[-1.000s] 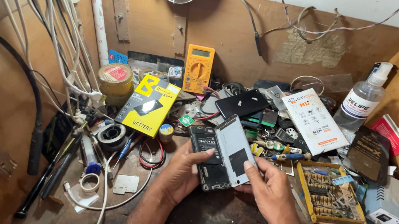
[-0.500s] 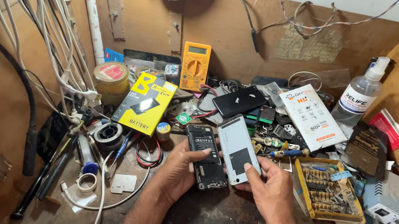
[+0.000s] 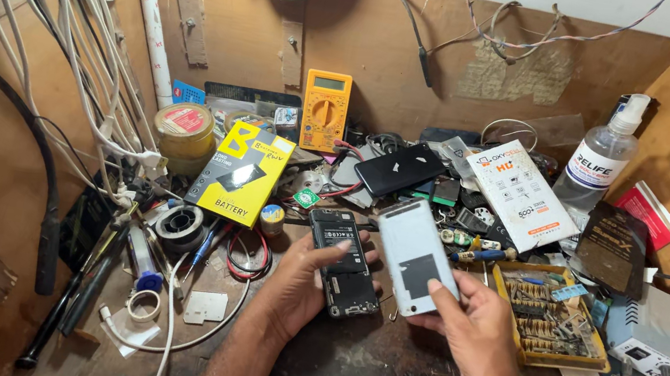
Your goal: The person holds a smartphone and uses a metal prying tool to separate the back cover from the frame. The back cover is removed, exposing the battery and internal components. The person then uses a plastic spudger to lift the battery slightly.
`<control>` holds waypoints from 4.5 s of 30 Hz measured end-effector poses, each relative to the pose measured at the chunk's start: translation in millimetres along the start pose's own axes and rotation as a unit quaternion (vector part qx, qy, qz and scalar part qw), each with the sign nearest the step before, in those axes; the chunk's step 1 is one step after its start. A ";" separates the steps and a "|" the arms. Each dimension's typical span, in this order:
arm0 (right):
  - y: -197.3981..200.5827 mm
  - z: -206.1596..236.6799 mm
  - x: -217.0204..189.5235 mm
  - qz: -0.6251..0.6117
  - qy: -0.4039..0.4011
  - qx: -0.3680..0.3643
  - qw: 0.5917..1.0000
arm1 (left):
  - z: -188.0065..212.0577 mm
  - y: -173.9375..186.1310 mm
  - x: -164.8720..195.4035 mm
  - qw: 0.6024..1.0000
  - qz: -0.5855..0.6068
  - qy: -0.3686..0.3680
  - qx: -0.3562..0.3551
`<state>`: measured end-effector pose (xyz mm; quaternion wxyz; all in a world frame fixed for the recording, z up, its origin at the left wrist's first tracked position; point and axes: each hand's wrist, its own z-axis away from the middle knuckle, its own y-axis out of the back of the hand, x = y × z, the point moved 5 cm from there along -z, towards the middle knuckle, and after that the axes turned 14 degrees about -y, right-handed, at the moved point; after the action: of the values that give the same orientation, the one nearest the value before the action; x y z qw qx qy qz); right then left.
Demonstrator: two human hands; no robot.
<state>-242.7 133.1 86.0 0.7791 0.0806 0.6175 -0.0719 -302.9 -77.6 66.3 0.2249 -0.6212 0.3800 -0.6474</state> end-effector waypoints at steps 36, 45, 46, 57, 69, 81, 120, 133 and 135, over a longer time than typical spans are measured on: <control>64.3 -1.0 35.3 -0.144 -0.041 0.086 0.985 | -4.2 10.5 2.9 0.998 0.018 0.005 -0.052; 62.4 1.0 29.8 -0.067 -0.036 0.157 0.985 | -3.8 10.6 3.7 1.000 0.009 0.007 -0.025; 60.7 2.1 27.9 -0.058 -0.031 0.163 0.984 | -3.3 10.6 3.6 1.000 0.010 0.007 -0.026; 45.9 19.3 -7.9 0.237 0.013 0.296 0.925 | -5.0 7.7 3.1 0.999 0.023 0.003 -0.033; 39.3 19.9 -20.5 0.489 0.080 0.356 0.792 | -4.3 6.2 3.2 0.999 0.007 0.002 -0.040; 41.7 17.7 -16.4 0.478 0.067 0.351 0.802 | -3.2 5.7 4.7 1.000 -0.002 -0.001 -0.026; 3.4 53.3 -23.1 0.278 0.326 0.310 0.849 | -8.9 15.7 0.9 0.998 0.051 -0.008 0.022; 6.2 50.7 -20.7 0.276 0.360 0.311 0.835 | -12.5 3.3 6.2 0.961 -0.219 -0.170 0.018; 6.1 49.8 -20.6 0.275 0.360 0.315 0.834 | -16.0 4.9 13.8 0.947 -0.270 -0.174 0.032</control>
<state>-198.8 128.6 117.4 0.4223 0.5083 0.7505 -0.0106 -321.1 -87.7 72.3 0.1239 -0.7958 0.1325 -0.5778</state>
